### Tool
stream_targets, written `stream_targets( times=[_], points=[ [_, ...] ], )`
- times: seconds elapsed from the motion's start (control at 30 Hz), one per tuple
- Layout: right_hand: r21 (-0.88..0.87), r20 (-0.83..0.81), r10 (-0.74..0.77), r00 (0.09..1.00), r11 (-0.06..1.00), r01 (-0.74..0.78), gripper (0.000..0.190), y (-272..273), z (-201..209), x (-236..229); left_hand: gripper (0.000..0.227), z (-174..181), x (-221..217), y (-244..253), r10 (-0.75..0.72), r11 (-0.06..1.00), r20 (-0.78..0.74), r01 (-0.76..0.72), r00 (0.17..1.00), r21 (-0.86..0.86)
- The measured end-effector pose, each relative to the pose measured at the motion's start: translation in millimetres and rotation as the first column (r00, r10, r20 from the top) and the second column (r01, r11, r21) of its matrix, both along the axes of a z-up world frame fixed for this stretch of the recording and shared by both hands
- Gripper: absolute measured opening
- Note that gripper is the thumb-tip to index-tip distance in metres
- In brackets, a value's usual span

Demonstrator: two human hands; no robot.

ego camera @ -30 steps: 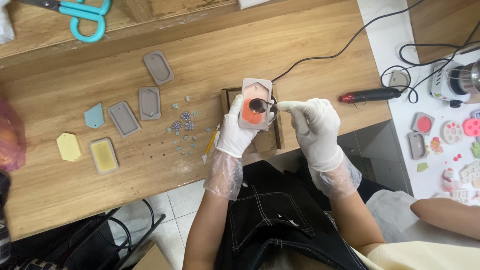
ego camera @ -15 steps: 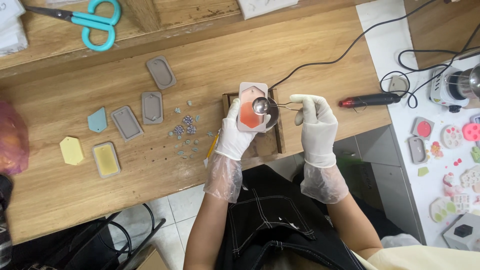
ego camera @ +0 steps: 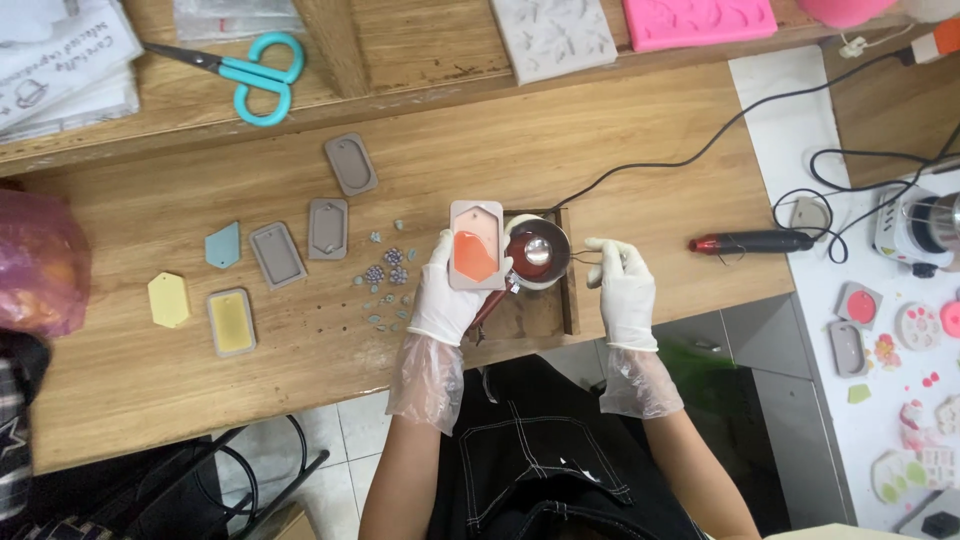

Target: The recorder prepares molds, melts wax, and embeds decorative elements into scented wax tablets.

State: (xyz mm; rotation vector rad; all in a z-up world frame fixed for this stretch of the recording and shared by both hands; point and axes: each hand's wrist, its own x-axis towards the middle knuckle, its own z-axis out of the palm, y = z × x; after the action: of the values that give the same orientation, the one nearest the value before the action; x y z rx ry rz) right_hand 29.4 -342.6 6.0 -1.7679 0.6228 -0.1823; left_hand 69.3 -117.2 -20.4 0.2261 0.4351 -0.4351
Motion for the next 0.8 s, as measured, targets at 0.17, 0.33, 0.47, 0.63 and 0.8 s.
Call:
stream_targets(
  times=[0.17,0.33,0.47,0.63,0.8],
  points=[
    [-0.018,-0.028,0.058,0.998,0.998,-0.059,0.023,15,-8,2,0.059,-11,-7,16,0.077,0.997,0.0,-0.077,0.997,0.027],
    [-0.045,-0.014,0.108,0.994,0.993,-0.109,0.021,13,-18,2,0.059,7,-16,22,0.131,0.989,-0.014,-0.129,0.991,0.069],
    [-0.023,-0.016,0.16,0.987,0.987,-0.161,0.021,9,-26,2,0.058,8,-22,25,0.146,0.988,-0.038,-0.144,0.989,0.049],
    [-0.102,-0.046,0.216,0.975,0.97,-0.219,0.021,8,-17,1,0.06,8,-26,20,0.165,0.986,-0.004,-0.165,0.986,-0.003],
    [-0.092,-0.062,0.229,0.971,0.968,-0.234,0.022,-4,-31,0,0.059,10,-33,12,0.181,0.982,-0.011,-0.18,0.983,0.048]
  ],
)
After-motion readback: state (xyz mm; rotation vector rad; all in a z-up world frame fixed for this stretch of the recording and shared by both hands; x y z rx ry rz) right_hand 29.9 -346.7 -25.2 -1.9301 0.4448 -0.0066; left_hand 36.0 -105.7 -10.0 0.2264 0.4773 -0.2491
